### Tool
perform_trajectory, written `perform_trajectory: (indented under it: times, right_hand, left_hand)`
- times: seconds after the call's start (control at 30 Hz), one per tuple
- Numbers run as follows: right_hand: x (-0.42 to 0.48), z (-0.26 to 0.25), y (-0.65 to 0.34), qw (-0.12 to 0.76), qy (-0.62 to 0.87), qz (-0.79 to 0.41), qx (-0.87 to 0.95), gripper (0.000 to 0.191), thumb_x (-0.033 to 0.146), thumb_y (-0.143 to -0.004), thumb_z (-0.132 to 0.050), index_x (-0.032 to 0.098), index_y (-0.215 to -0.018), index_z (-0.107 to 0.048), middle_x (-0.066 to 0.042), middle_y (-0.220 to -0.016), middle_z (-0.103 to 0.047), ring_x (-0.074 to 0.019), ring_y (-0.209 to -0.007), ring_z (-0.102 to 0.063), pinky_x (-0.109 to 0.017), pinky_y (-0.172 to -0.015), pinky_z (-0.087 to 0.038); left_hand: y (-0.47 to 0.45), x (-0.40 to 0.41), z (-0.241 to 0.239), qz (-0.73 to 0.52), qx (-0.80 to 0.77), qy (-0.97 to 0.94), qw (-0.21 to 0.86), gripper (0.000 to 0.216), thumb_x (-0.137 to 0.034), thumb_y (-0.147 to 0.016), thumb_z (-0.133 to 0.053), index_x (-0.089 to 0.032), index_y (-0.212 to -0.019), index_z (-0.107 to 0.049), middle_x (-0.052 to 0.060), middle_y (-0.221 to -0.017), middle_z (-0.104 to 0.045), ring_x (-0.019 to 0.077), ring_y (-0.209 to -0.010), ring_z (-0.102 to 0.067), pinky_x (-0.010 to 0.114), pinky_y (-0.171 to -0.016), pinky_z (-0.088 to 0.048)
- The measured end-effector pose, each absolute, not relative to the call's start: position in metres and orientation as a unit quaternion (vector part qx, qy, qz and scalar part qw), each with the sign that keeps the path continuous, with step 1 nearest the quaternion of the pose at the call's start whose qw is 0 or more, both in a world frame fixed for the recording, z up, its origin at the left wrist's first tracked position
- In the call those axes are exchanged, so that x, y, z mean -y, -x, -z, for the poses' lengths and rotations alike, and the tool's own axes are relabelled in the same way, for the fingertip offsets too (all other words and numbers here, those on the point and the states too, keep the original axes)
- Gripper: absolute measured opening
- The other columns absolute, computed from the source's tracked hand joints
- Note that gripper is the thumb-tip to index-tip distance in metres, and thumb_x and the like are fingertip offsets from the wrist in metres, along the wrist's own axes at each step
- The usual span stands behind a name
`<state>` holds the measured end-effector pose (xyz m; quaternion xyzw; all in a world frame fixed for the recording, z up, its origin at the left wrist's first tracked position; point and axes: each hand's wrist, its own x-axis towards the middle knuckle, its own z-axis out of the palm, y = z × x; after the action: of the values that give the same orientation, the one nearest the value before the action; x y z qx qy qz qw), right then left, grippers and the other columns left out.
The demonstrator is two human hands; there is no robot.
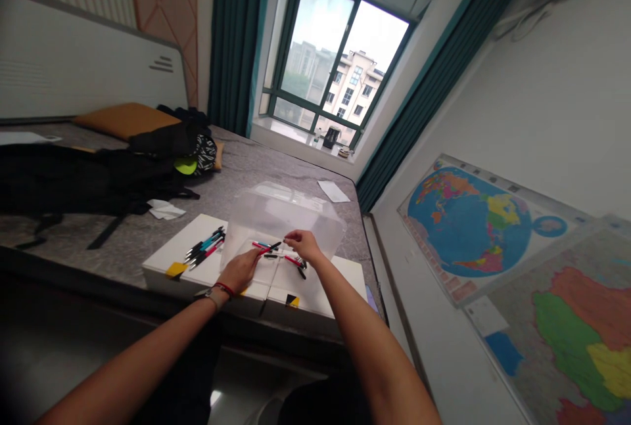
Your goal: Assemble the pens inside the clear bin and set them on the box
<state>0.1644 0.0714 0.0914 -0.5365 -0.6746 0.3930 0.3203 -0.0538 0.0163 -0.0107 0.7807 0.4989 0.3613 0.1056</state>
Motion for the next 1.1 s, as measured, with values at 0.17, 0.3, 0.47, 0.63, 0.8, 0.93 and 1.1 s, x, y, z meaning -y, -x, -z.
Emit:
perform_trajectory:
  times: [0.17, 0.3, 0.47, 0.63, 0.8, 0.93, 1.1]
  right_hand:
    - [-0.068, -0.098, -0.162, 0.28, 0.525, -0.358, 0.719, 0.022, 0.033, -0.074, -0.071, 0.016, -0.087, -0.072, -0.005, -0.079, -0.071, -0.0149, -0.068, -0.062, -0.026, -0.063, -0.048]
    - [-0.064, -0.107, -0.162, 0.221, 0.523, -0.261, 0.781, 0.014, 0.026, -0.078, -0.068, 0.017, -0.086, -0.073, -0.005, -0.082, -0.073, -0.0156, -0.073, -0.062, -0.026, -0.068, -0.045]
    - [-0.058, -0.115, -0.159, 0.153, 0.53, -0.193, 0.811, 0.018, 0.029, -0.087, -0.059, 0.018, -0.085, -0.073, -0.004, -0.078, -0.072, -0.0145, -0.069, -0.061, -0.024, -0.066, -0.041]
    - [-0.055, -0.117, -0.15, 0.085, 0.54, -0.178, 0.818, 0.036, 0.034, -0.092, -0.051, 0.016, -0.067, -0.069, -0.003, -0.06, -0.066, -0.0132, -0.057, -0.055, -0.024, -0.06, -0.036]
    - [-0.057, -0.114, -0.153, 0.086, 0.539, -0.18, 0.819, 0.043, 0.042, -0.093, -0.049, 0.016, -0.065, -0.069, -0.004, -0.056, -0.064, -0.0141, -0.055, -0.054, -0.025, -0.059, -0.036]
    - [-0.059, -0.113, -0.159, 0.123, 0.498, -0.178, 0.84, 0.014, 0.031, -0.084, -0.064, 0.019, -0.089, -0.071, -0.003, -0.079, -0.071, -0.0148, -0.07, -0.06, -0.023, -0.064, -0.039]
    - [-0.059, -0.112, -0.158, 0.101, 0.503, -0.146, 0.846, 0.011, 0.024, -0.084, -0.063, 0.018, -0.086, -0.071, -0.004, -0.078, -0.07, -0.0148, -0.07, -0.06, -0.023, -0.063, -0.039]
  left_hand:
    - [0.053, -0.016, 0.009, -0.374, -0.489, -0.781, 0.105, 0.032, -0.03, -0.098, -0.037, -0.019, -0.121, -0.056, 0.011, -0.106, -0.069, 0.0215, -0.098, -0.065, 0.036, -0.088, -0.051]
    - [0.054, -0.015, 0.008, -0.374, -0.488, -0.782, 0.103, 0.032, -0.03, -0.098, -0.036, -0.019, -0.12, -0.057, 0.011, -0.105, -0.069, 0.0216, -0.098, -0.065, 0.036, -0.088, -0.051]
    - [0.054, -0.014, 0.007, -0.381, -0.476, -0.786, 0.102, 0.032, -0.032, -0.098, -0.037, -0.02, -0.118, -0.058, 0.01, -0.104, -0.069, 0.0207, -0.098, -0.065, 0.035, -0.088, -0.051]
    - [0.054, -0.015, 0.01, -0.375, -0.476, -0.791, 0.082, 0.029, -0.033, -0.098, -0.039, -0.02, -0.115, -0.058, 0.009, -0.105, -0.068, 0.0205, -0.098, -0.064, 0.034, -0.088, -0.05]
    - [0.054, -0.016, 0.012, -0.368, -0.477, -0.795, 0.068, 0.029, -0.034, -0.098, -0.039, -0.019, -0.116, -0.055, 0.009, -0.106, -0.067, 0.0211, -0.098, -0.064, 0.033, -0.087, -0.05]
    - [0.055, -0.014, 0.009, -0.37, -0.472, -0.797, 0.078, 0.03, -0.035, -0.099, -0.037, -0.018, -0.116, -0.055, 0.01, -0.104, -0.067, 0.021, -0.095, -0.064, 0.033, -0.085, -0.05]
    - [0.055, -0.013, 0.008, -0.37, -0.471, -0.796, 0.09, 0.03, -0.035, -0.099, -0.037, -0.019, -0.113, -0.058, 0.01, -0.102, -0.068, 0.0206, -0.095, -0.064, 0.033, -0.086, -0.05]
